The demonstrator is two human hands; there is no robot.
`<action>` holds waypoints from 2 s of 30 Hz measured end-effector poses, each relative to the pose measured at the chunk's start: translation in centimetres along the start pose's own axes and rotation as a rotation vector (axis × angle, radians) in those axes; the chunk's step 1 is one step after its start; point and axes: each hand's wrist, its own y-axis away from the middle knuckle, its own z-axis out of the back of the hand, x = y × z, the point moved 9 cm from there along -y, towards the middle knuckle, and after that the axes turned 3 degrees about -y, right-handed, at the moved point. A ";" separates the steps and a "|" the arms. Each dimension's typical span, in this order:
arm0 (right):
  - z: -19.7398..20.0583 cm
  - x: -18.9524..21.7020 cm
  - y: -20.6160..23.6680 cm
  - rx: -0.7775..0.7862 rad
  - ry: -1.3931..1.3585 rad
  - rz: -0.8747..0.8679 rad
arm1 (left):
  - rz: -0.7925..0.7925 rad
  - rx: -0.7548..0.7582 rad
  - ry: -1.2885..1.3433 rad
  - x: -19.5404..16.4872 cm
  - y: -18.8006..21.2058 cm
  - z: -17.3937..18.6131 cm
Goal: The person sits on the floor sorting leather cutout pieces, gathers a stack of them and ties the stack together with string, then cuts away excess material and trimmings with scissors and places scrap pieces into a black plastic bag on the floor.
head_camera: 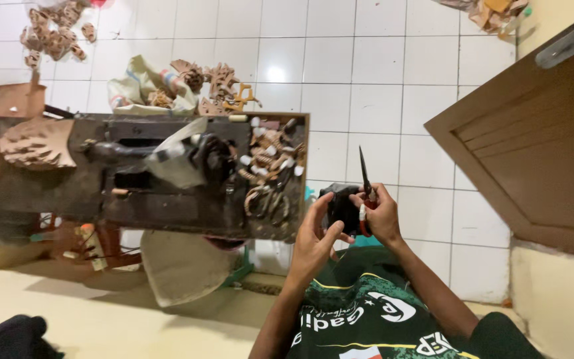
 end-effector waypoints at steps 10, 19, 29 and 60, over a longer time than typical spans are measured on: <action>12.0 -2.1 -15.2 0.362 0.147 0.103 | 0.231 -0.246 -0.221 9.4 -20.9 -9.9; 10.1 2.2 -22.1 0.499 0.169 0.218 | 0.097 -0.436 -0.236 5.1 -29.2 -10.4; 11.4 -1.4 -31.4 0.165 -0.455 -0.050 | 0.036 -0.378 -0.316 -0.2 -34.9 -9.4; -10.0 -41.7 -69.2 0.431 0.581 0.079 | 0.567 -0.708 -0.701 48.5 -66.6 24.5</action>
